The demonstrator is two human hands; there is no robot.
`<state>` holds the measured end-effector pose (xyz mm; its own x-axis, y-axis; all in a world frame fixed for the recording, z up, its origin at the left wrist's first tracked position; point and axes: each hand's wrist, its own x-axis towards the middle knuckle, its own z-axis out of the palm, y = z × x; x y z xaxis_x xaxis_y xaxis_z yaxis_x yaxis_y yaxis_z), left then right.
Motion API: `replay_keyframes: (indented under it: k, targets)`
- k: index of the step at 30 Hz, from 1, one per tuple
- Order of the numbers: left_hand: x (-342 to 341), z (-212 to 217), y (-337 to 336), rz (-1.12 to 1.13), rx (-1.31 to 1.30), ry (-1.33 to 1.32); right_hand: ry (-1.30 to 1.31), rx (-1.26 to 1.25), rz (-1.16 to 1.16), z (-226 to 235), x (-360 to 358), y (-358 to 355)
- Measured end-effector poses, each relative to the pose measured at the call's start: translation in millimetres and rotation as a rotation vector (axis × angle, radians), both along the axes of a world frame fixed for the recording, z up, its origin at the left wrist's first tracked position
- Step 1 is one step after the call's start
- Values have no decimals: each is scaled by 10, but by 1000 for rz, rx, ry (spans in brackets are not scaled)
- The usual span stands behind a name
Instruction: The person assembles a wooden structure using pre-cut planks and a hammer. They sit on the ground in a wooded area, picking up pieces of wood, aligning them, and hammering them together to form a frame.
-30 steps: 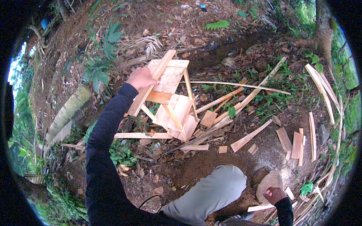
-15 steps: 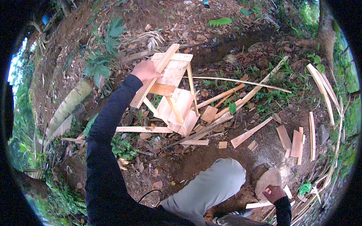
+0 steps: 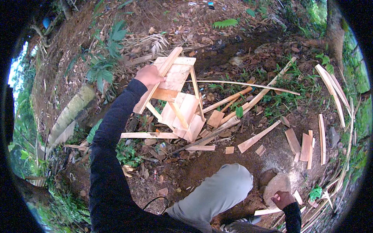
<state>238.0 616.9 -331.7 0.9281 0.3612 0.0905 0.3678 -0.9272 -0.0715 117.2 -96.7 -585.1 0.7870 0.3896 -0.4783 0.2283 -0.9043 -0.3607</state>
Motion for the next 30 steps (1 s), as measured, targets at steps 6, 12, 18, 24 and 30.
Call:
replay_keyframes:
  k: [6, 12, 18, 24, 30]
  targets:
    - [-45, 171, 202, -41, 139, -54, 27, -10, 7, 69, 11, 119]
    - [122, 205, 537, -419, 250, -31, -13, -59, 5, -41, 12, 63]
    - [100, -117, 363, -486, 177, -10, -30, -90, 79, -217, 1, -155]
    - [160, -301, 546, -547, 23, -190, 57, -88, 50, -151, 76, -113]
    - [91, -352, 361, -498, 13, -159, -160, 58, 109, -417, -12, -288]
